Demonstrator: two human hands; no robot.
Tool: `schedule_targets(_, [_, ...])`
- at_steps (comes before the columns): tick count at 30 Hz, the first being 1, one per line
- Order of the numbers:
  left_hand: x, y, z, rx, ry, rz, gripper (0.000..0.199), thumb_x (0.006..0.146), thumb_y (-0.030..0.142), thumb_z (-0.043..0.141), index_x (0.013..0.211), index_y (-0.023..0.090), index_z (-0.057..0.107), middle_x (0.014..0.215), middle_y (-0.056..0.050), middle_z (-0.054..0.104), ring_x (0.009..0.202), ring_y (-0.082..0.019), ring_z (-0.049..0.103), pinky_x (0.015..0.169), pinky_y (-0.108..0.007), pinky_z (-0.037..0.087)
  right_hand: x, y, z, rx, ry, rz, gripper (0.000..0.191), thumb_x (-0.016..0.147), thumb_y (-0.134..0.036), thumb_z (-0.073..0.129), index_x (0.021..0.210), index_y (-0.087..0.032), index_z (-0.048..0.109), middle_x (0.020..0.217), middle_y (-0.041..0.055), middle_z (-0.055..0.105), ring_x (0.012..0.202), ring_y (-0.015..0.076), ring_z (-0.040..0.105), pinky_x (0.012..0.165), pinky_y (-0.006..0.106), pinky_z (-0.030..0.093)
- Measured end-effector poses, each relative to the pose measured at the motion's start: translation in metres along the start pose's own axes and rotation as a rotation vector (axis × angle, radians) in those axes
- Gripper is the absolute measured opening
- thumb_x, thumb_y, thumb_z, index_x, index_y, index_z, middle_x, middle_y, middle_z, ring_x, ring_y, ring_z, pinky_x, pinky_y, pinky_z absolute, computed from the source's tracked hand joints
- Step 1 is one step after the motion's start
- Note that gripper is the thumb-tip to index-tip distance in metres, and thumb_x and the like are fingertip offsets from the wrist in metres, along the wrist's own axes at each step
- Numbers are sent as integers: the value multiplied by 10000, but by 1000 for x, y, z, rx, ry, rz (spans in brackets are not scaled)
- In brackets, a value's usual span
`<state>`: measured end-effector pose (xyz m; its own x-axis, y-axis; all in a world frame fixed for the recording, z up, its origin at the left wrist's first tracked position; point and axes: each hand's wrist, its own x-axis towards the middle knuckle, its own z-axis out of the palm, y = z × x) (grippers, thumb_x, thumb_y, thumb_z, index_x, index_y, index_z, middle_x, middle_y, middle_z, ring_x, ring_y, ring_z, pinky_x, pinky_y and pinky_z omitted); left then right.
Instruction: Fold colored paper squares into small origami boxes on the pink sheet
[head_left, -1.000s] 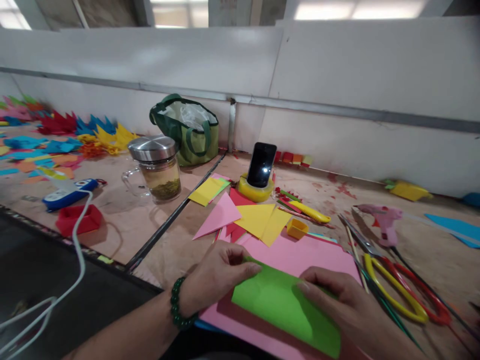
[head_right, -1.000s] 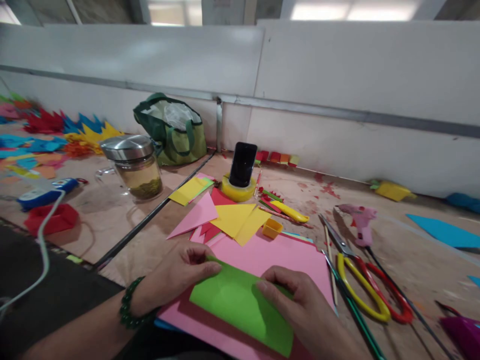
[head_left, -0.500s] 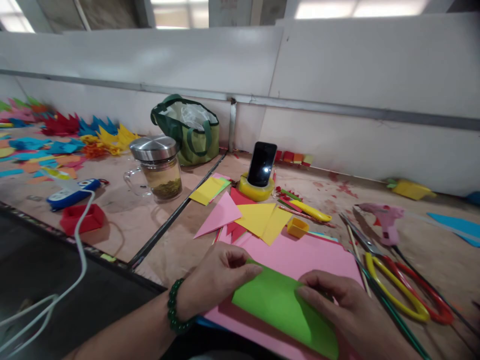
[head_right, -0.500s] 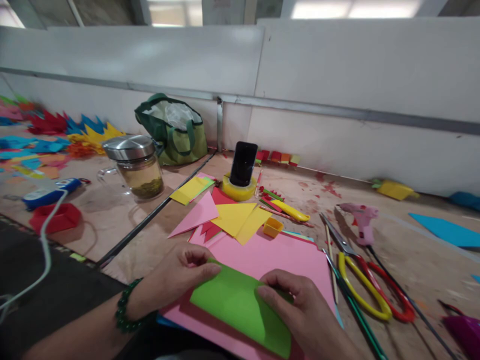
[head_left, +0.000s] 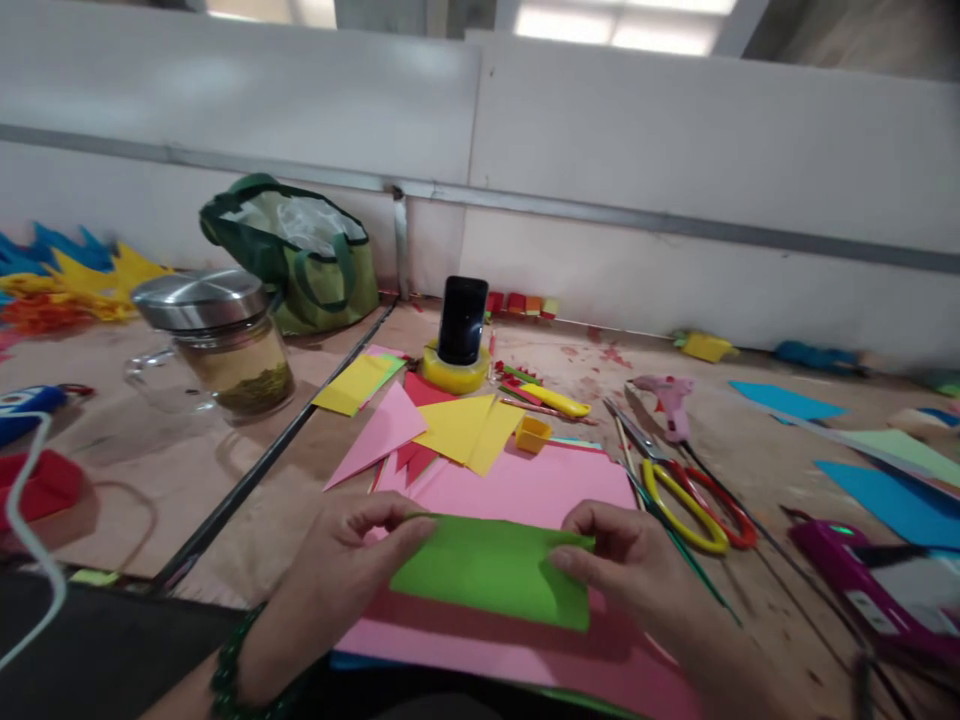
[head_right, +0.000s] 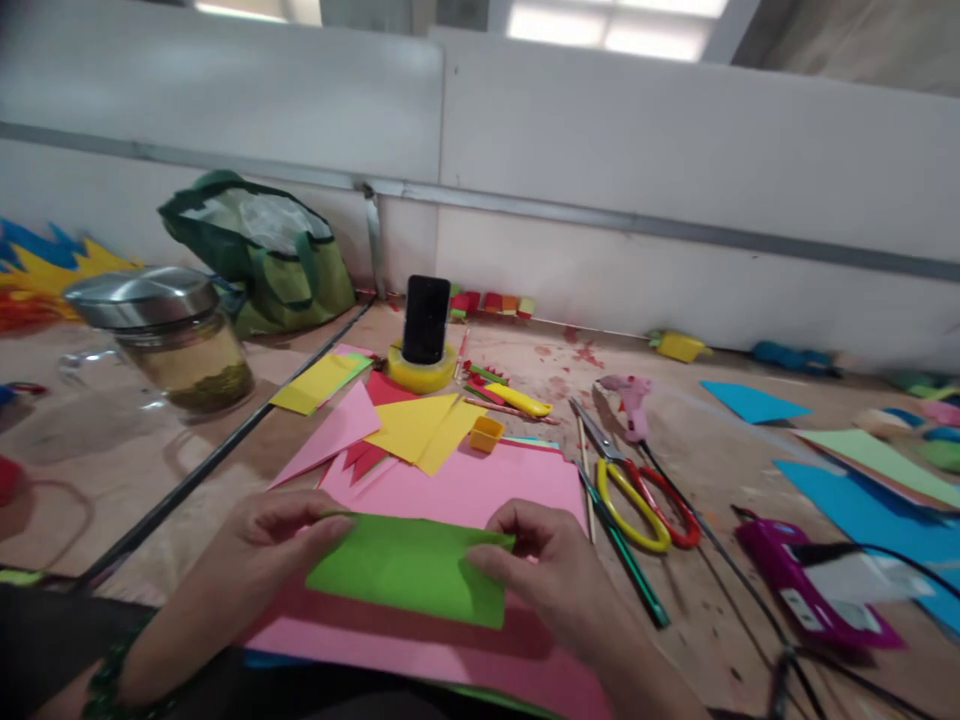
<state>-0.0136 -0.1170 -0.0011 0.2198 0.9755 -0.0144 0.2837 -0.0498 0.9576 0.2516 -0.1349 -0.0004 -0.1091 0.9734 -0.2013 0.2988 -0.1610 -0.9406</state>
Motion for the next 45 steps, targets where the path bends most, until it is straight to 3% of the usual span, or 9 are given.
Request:
schedule_targets(11, [-2,-12,-7,-9,-50,-30,337,788,455,624,645,152,660,604,-1,566,615,-131,485,572,-205,388,-7,-3,6,125,55,-8,301,657,-417,774,666,-139,658,564,-23,544,521,82,438,495,208,350])
schedule_targets(17, [0,-5,-8,140,-80,14,390,815,460,544,572,155,540,559,18,466,579,-122,436,548,-217,347,-2,-6,3,60,27,-7,328,667,-441,741,637,-134,628,562,-29,511,540,89,413,510,217,332])
schedule_targets(28, [34,-6,-2,947,-225,200,259,888,318,468,669,189,514,678,-21,586,642,-179,530,585,-288,341,27,-8,3,-627,-20,-62,288,795,-407,560,670,-157,626,581,-12,534,568,130,439,516,241,320])
schedule_targets(32, [36,-8,2,1045,-192,357,91,895,244,485,879,179,547,916,-72,607,859,-234,553,762,-356,423,28,-3,6,-794,-23,-69,227,828,-347,541,718,-173,634,589,-3,584,548,135,477,504,241,328])
schedule_targets(35, [39,-3,-1,998,-365,538,156,890,103,451,975,191,549,1084,-74,574,994,-209,530,837,-319,427,28,-4,6,-841,-22,-58,156,835,-302,544,810,-191,649,650,4,633,570,150,539,523,250,373])
schedule_targets(37, [44,3,-4,923,-579,628,238,865,27,429,953,199,568,1079,-52,588,990,-174,542,831,-266,428,30,-5,5,-856,15,-129,148,812,-266,584,924,-200,655,783,28,676,679,178,598,601,275,438])
schedule_targets(39, [47,11,-6,885,-675,650,227,852,38,443,928,193,590,1013,-51,613,946,-178,560,824,-266,434,33,-6,5,-856,8,-308,192,800,-201,600,983,-196,658,926,63,686,846,209,615,735,315,478])
schedule_targets(42, [44,25,-6,948,-714,671,190,835,101,455,883,184,618,877,-67,625,833,-210,573,809,-330,442,36,-8,5,-804,-187,-579,227,844,-94,519,956,-191,690,959,75,688,937,199,594,820,315,475])
schedule_targets(45, [33,37,-5,994,-695,648,157,808,189,493,851,202,643,817,-64,617,756,-222,571,823,-392,439,36,-13,5,-768,-374,-645,264,885,-97,501,1000,-209,710,980,74,681,910,174,588,788,283,473])
